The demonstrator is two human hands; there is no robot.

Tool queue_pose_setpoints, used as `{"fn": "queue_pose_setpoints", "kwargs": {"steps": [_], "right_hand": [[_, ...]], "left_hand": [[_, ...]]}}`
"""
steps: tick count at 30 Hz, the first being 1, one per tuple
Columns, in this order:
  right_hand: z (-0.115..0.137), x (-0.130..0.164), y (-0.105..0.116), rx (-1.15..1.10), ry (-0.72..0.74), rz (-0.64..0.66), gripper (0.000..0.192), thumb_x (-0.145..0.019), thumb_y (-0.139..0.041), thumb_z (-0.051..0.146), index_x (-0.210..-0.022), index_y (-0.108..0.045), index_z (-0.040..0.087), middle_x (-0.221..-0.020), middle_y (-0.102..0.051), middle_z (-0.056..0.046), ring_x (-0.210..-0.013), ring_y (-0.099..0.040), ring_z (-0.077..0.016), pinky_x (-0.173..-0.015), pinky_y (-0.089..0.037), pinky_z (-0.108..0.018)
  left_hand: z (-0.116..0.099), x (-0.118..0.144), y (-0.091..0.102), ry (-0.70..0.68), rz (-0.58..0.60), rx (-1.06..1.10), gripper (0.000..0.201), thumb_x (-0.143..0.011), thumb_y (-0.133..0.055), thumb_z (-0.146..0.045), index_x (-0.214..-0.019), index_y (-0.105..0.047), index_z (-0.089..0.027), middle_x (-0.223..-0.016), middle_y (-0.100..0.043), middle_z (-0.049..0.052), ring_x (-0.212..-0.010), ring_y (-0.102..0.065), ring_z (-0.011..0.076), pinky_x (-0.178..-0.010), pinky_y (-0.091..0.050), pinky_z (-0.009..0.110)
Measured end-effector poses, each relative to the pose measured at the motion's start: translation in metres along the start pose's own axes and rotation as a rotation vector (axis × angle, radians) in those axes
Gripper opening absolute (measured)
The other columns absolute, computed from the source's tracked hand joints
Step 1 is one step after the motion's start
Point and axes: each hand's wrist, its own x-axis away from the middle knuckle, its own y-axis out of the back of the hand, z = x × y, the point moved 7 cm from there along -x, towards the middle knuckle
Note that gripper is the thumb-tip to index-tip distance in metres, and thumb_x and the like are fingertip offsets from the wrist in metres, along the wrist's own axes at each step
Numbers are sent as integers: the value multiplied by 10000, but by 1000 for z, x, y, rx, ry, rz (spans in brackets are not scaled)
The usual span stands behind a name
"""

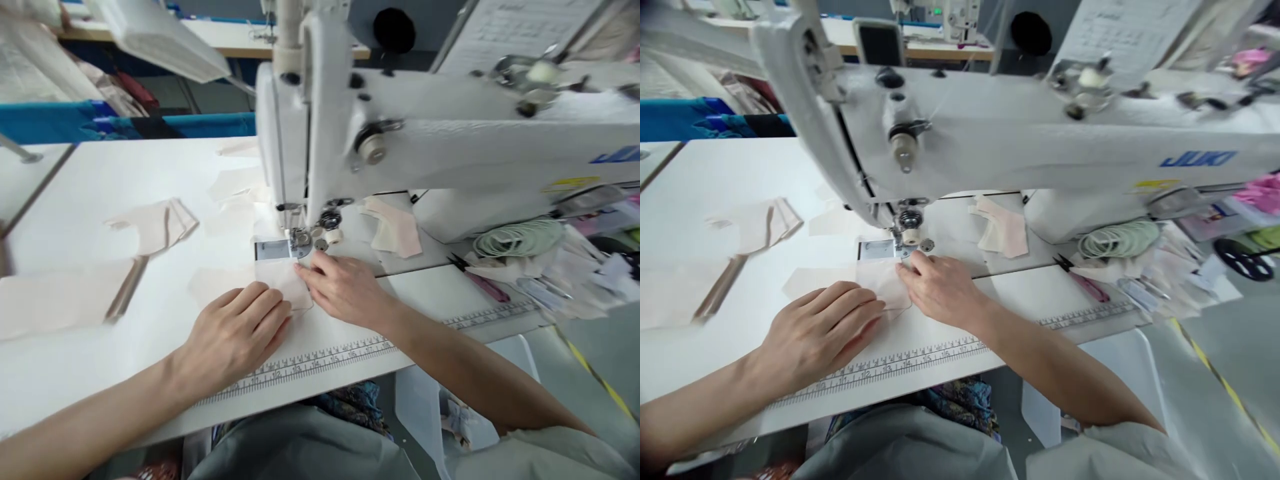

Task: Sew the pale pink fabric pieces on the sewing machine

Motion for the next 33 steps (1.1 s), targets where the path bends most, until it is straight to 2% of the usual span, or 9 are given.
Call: {"fn": "queue_pose_setpoints", "kwargs": {"steps": [3,6,9,11,13,16,20,26,33], "right_hand": [[1,-1,1,-17,-11,39,378,-988,-371,214,-1310,-561,158,-1013,-608,-76,-677,-522,-123,-528,-383,-266],[-13,2,14,-49,-36,60,348,-996,-372,218,-1260,-591,161,-1011,-624,-67,-631,-499,-100,-500,-365,-243],[-56,21,39,-74,-153,34,277,-985,-407,197,-1093,-660,164,-990,-652,-61,-726,-565,-116,-560,-403,-233],[-99,43,55,-51,-336,-16,207,-935,-486,170,-1042,-663,170,-1033,-660,-69,-909,-607,-177,-728,-456,-278],[-134,65,58,-55,-455,33,179,-888,-565,193,-1041,-653,164,-1042,-659,-85,-937,-613,-211,-794,-464,-321],[-160,85,51,-76,-470,65,204,-815,-678,263,-992,-658,164,-969,-670,-77,-895,-622,-225,-795,-473,-336],[-165,90,40,-108,-439,27,107,-861,-614,253,-890,-677,172,-917,-683,-60,-857,-625,-200,-751,-461,-307],[-166,96,43,-153,-395,-94,206,-894,-513,206,-833,-705,162,-884,-703,-61,-806,-636,-183,-709,-449,-293],[-161,105,47,-179,-358,-248,237,-895,-461,165,-964,-687,152,-952,-704,-80,-884,-647,-185,-788,-500,-306]], "left_hand": [[-1,0,5,-28,-52,8,116,-918,-561,-137,-1008,-618,-92,-909,-677,78,-843,-602,236,-661,-457,333],[-2,0,10,-59,-88,33,137,-909,-561,-106,-1031,-620,-88,-927,-674,77,-862,-587,231,-719,-457,341],[-5,-1,14,-83,-76,105,158,-914,-544,-85,-1049,-625,-95,-973,-673,76,-916,-588,223,-790,-458,347],[-9,-4,14,-105,-50,161,169,-926,-524,-87,-1058,-628,-99,-1014,-672,79,-958,-587,219,-831,-455,349],[-16,-12,12,-123,-25,220,177,-938,-506,-97,-1068,-626,-103,-1045,-670,79,-997,-584,217,-856,-457,342],[-27,-33,6,-130,-28,316,179,-947,-483,-108,-1062,-620,-119,-1042,-674,71,-1013,-589,208,-865,-477,333],[-40,-69,-9,-152,2,382,163,-931,-486,-127,-1020,-622,-137,-1010,-679,76,-966,-610,218,-800,-521,350],[-38,-106,-40,-64,114,504,136,-902,-508,-128,-974,-624,-136,-972,-661,84,-919,-601,222,-769,-540,364],[-33,-150,-74,5,110,431,234,-925,-441,-126,-1089,-606,-106,-1063,-639,103,-1022,-566,226,-815,-548,348]]}}
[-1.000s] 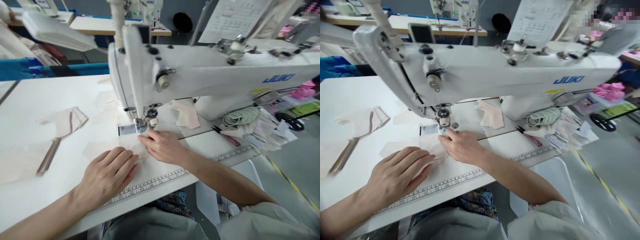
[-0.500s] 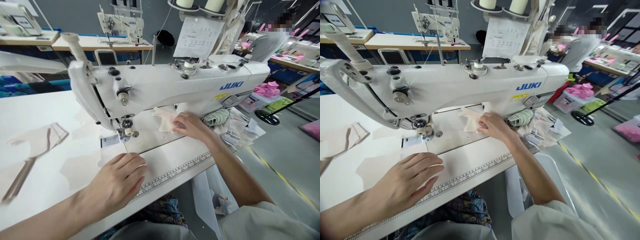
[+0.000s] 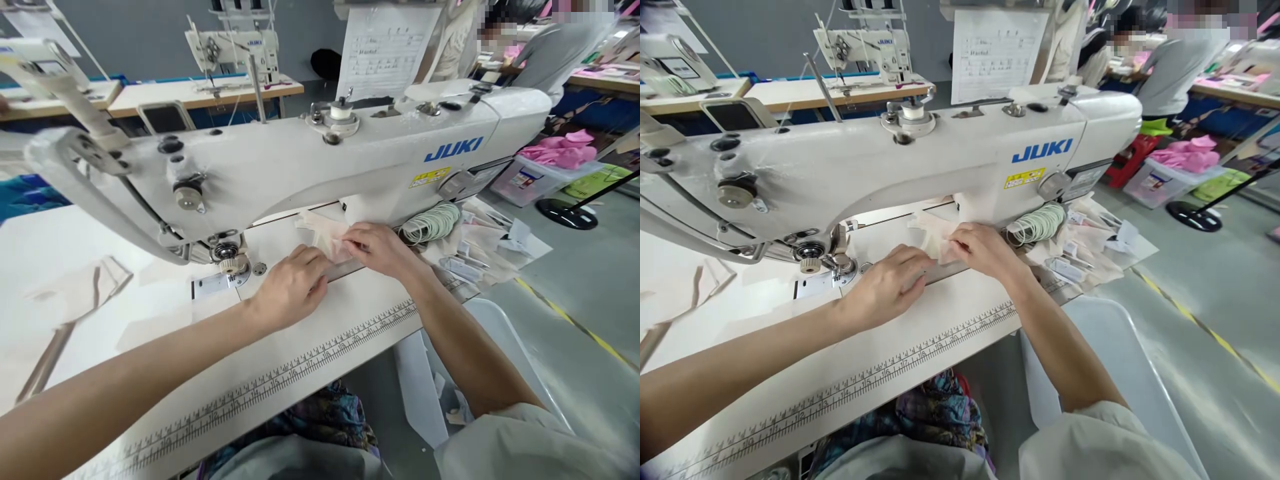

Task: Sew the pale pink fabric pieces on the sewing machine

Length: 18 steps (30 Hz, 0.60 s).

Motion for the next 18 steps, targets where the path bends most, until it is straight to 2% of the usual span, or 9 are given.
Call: {"fn": "queue_pose_setpoints", "kwargs": {"steps": [5,8,11,13,15,18], "right_hand": [[4,3,9,31,-5,-114,237,-915,-427,168,-979,-655,158,-951,-677,-96,-913,-632,-210,-813,-513,-353],[5,4,24,36,-29,-276,267,-922,-391,150,-1011,-640,184,-1036,-676,-109,-986,-635,-218,-814,-530,-373],[14,10,47,-28,4,-473,267,-922,-390,138,-971,-641,214,-1039,-692,-95,-997,-655,-204,-814,-552,-376],[24,15,61,-120,22,-531,242,-919,-421,137,-933,-647,221,-998,-706,-80,-961,-670,-194,-787,-564,-362],[38,20,74,-219,9,-525,223,-912,-451,132,-920,-654,224,-968,-712,-63,-927,-680,-188,-743,-571,-341],[64,28,87,-272,17,-466,229,-897,-472,111,-918,-661,239,-948,-719,-36,-923,-686,-190,-774,-570,-358]], "left_hand": [[13,-33,-33,11,52,-152,289,-906,-443,-101,-1149,-597,-74,-1224,-608,148,-1149,-547,272,-926,-513,414],[16,-38,-45,4,71,-166,303,-927,-446,-144,-1176,-585,-39,-1295,-570,192,-1232,-505,316,-980,-472,457],[15,-36,-47,5,80,-153,324,-944,-421,-162,-1196,-572,-25,-1313,-555,208,-1236,-499,332,-1000,-443,480],[14,-35,-45,12,78,-124,329,-942,-411,-154,-1207,-564,-34,-1313,-555,205,-1208,-515,326,-1008,-428,494],[12,-34,-41,26,69,-76,324,-931,-409,-136,-1203,-563,-49,-1281,-575,197,-1190,-525,316,-1017,-415,502],[9,-29,-32,60,34,38,314,-913,-407,-115,-1180,-567,-67,-1254,-586,195,-1237,-495,311,-1041,-398,510]]}}
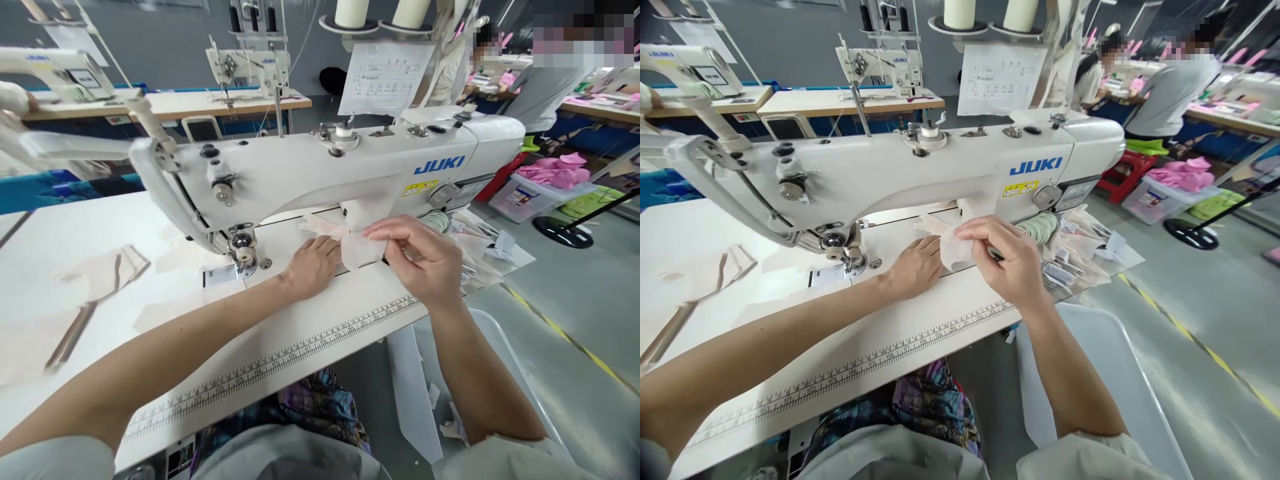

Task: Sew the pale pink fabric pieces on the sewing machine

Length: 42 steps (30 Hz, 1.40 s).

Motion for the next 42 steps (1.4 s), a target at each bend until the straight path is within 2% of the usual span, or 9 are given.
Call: {"fn": "queue_pose_setpoints", "kwargs": {"steps": [5,8,12,17,23,27,29,32,42], "right_hand": [[33,10,-12,-102,-11,113,242,-879,-487,77,-921,-664,236,-932,-726,-19,-920,-688,-173,-790,-564,-338],[41,17,-27,-137,-18,140,244,-876,-485,66,-927,-661,226,-928,-725,-23,-921,-687,-167,-801,-561,-331],[53,27,-47,-184,-45,135,231,-882,-490,97,-921,-673,233,-942,-726,-35,-931,-687,-188,-804,-565,-355],[77,46,-85,-314,-76,258,239,-892,-477,116,-971,-669,235,-1084,-695,-73,-1022,-655,-195,-855,-560,-371],[93,58,-124,-420,-12,520,282,-931,-361,128,-1051,-606,196,-1029,-692,-91,-1005,-640,-154,-832,-550,-308],[60,62,-75,122,41,283,251,-926,-438,133,-1073,-626,206,-1043,-693,-79,-956,-641,-171,-811,-535,-330],[25,71,-32,503,-137,135,200,-922,-509,194,-1076,-636,185,-1019,-683,-102,-926,-636,-213,-791,-523,-374],[-21,91,8,774,-355,209,207,-896,-572,312,-1028,-653,175,-973,-661,-103,-704,-613,-199,-594,-469,-335],[-16,60,-34,624,-134,268,199,-968,-430,233,-861,-593,194,-844,-628,-56,-743,-574,-162,-713,-451,-291]], "left_hand": [[-14,25,22,65,-25,308,413,-1010,-196,-229,-1176,-554,-106,-1177,-649,148,-1108,-616,214,-940,-512,380],[-23,52,27,199,63,837,605,-1025,-48,-380,-1093,-580,-101,-989,-713,130,-931,-694,182,-871,-547,333],[-20,102,32,541,-6,1467,409,-870,-593,-541,-893,-587,-133,-831,-711,80,-878,-708,204,-901,-533,340],[-2,158,49,761,-15,1272,471,-761,-705,-591,-754,-514,-160,-629,-630,-12,-573,-654,142,-630,-531,272],[21,187,57,782,124,953,519,-769,-630,-667,-713,-551,-157,-520,-480,-55,-377,-331,40,-397,-247,185],[23,194,55,767,150,910,517,-800,-586,-680,-694,-542,-176,-493,-349,-73,-405,-243,47,-400,-176,186],[19,196,57,770,159,890,502,-823,-572,-663,-688,-541,-180,-503,-292,-75,-437,-219,52,-426,-165,186],[15,197,60,775,143,864,489,-843,-559,-641,-676,-541,-181,-522,-260,-70,-471,-203,61,-455,-157,196],[30,202,46,661,191,780,462,-893,-497,-604,-705,-577,-190,-531,-318,-58,-448,-241,68,-421,-213,190]]}}
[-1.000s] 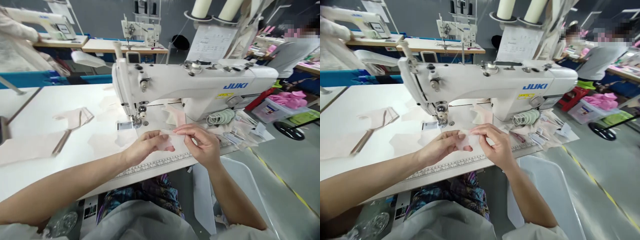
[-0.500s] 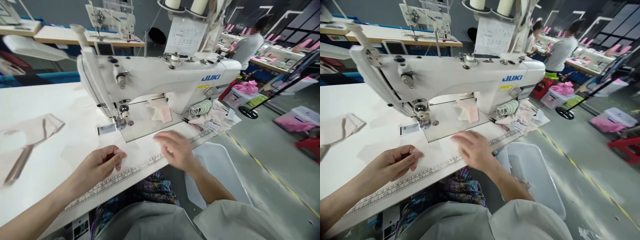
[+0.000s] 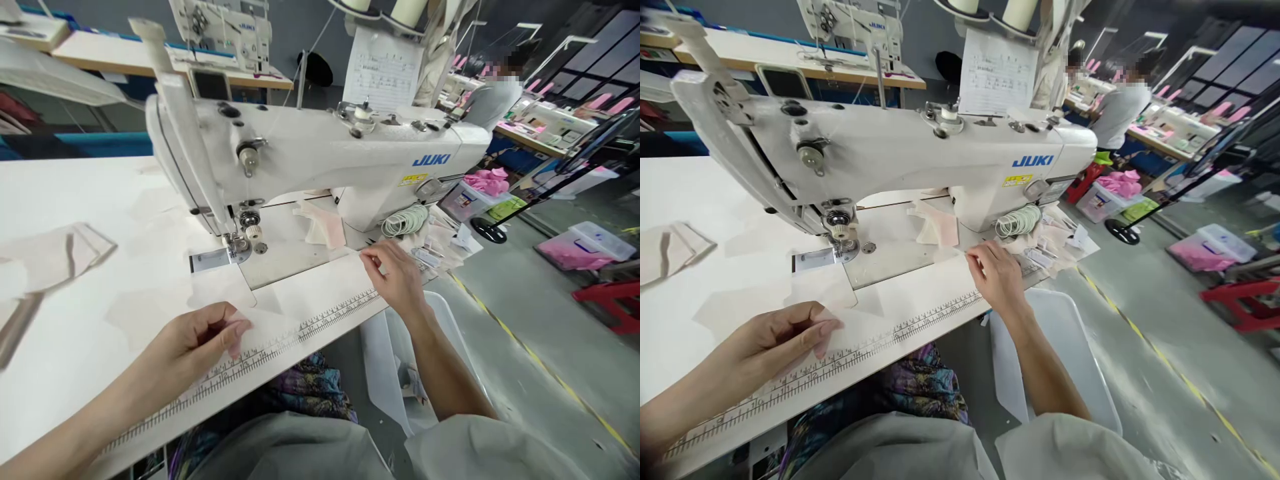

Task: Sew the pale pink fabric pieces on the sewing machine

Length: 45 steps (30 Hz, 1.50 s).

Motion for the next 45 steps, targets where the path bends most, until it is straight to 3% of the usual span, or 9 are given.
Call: {"fn": "queue_pose_setpoints", "kwargs": {"steps": [8,12,16,18,20,24,28,37,45], "right_hand": [[3,-73,-41,-34,169,97,185,-912,-466,188,-956,-646,191,-960,-652,-89,-878,-586,-228,-814,-452,-360],[4,-62,-33,-95,119,18,249,-928,-412,173,-1039,-635,180,-976,-651,-109,-949,-590,-242,-848,-471,-388],[33,-35,-14,-263,102,-30,214,-948,-423,201,-1023,-624,194,-954,-664,-89,-934,-608,-200,-839,-499,-359],[55,-23,-11,-587,85,72,175,-945,-467,220,-1003,-631,206,-984,-665,-86,-953,-612,-189,-800,-511,-336],[88,-11,-17,-909,111,355,167,-945,-483,232,-1009,-636,207,-1162,-631,-102,-1090,-588,-189,-860,-508,-338],[139,6,-20,-1119,149,711,154,-929,-533,241,-1002,-662,200,-1175,-619,-84,-1133,-570,-182,-958,-458,-335],[159,4,-32,-1150,101,819,201,-966,-481,257,-1010,-664,187,-934,-661,-42,-865,-613,-131,-769,-483,-253],[168,-20,-78,-1261,-156,975,191,-917,-527,263,-1015,-643,147,-876,-664,-39,-776,-672,-131,-652,-544,-235],[156,-25,-100,-1313,-286,1052,249,-907,-563,355,-1008,-631,138,-801,-668,-37,-677,-652,-114,-550,-536,-215]], "left_hand": [[-3,2,4,-53,4,-6,458,-918,-474,-571,-685,-552,-185,-575,-417,-42,-486,-283,75,-458,-253,197],[-5,4,5,-70,8,32,410,-928,-471,-545,-746,-566,-190,-582,-463,-40,-486,-300,77,-453,-250,199],[-6,3,3,-66,24,56,386,-932,-472,-531,-779,-572,-190,-567,-443,-53,-468,-282,68,-430,-232,191],[-9,2,2,-65,26,59,386,-931,-479,-523,-768,-573,-186,-555,-429,-58,-460,-275,62,-423,-227,185],[-12,1,1,-59,28,63,373,-927,-494,-505,-765,-580,-181,-551,-437,-58,-457,-282,56,-421,-232,179],[-19,4,0,-17,55,110,307,-909,-534,-461,-828,-604,-174,-568,-509,-53,-438,-310,43,-406,-246,163],[-17,9,12,52,77,156,294,-896,-560,-450,-830,-585,-165,-594,-561,-40,-415,-392,39,-398,-309,157],[-10,-25,67,129,-111,-28,184,-867,-564,-331,-824,-605,-157,-616,-621,-5,-418,-426,51,-407,-312,179],[-18,-52,77,34,-273,-358,170,-818,-515,-287,-746,-612,-167,-650,-626,-10,-577,-539,107,-558,-409,223]]}}
